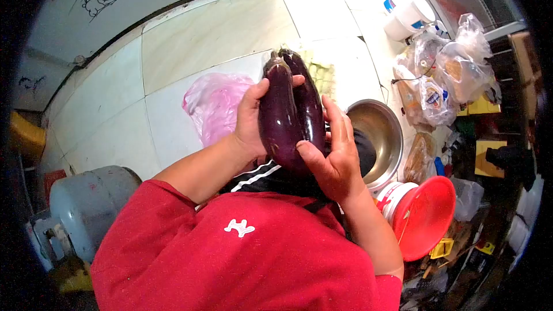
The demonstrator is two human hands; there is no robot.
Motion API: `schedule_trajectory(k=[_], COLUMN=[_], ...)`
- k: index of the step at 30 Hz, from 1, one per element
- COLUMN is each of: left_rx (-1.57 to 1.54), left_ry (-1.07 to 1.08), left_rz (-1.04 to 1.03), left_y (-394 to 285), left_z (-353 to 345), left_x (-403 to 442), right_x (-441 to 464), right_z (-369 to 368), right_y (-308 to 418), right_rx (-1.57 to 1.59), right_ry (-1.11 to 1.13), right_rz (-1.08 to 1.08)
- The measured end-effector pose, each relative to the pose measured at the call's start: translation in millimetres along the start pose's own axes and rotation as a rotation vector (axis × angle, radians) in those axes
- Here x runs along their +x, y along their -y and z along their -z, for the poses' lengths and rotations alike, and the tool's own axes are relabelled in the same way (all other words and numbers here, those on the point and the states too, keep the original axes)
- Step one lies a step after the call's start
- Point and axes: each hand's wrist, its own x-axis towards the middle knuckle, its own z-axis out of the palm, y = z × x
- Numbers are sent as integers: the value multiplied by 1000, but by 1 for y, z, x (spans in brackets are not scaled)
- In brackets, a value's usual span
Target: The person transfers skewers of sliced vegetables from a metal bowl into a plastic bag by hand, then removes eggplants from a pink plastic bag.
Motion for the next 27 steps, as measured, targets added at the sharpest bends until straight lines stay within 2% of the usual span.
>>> schedule_trajectory(k=[1,2,3,9,11,12,13,14,15,17,19,21,23,25,26,27], left_rx=[58,128,111,365,342,370,613,779,701,837,879,910,884,1217,1404,1404], left_ry=[-41,-125,-138,-124,-172,-287,-260,-363,-480,-667,-748,-921,-907,-739,-705,-695], left_rz=[-13,-106,-102,-196,-85,-124,-54,63,203,256,257,223,227,117,148,150], left_y=[2,6,10,-3,-23,-31,-50,-64,-78,-94,-98,-98,-96,-89,-86,-86], left_z=[0,3,3,14,38,43,58,63,90,120,168,198,218,228,224,233], left_x=[-2,-1,-4,-13,-17,-25,-33,-46,-58,-82,-103,-112,-109,-93,-80,-70], right_x=[2,3,4,11,7,5,2,-1,-4,-6,-9,-9,-8,-8,-8,-7], right_z=[-1,-3,-5,-18,-23,-27,-27,-25,-22,-18,-14,-13,-15,-19,-18,-18], right_y=[3,5,7,5,-3,-2,-5,-10,-16,-20,-23,-22,-22,-22,-23,-23], right_rx=[7,-99,-203,-177,407,739,742,874,1008,921,979,987,992,950,943,939], right_ry=[10,49,87,83,194,168,171,137,100,39,4,8,13,15,40,32], right_rz=[2,91,180,173,-213,-417,-421,-512,-607,-613,-624,-625,-621,-613,-620,-620])
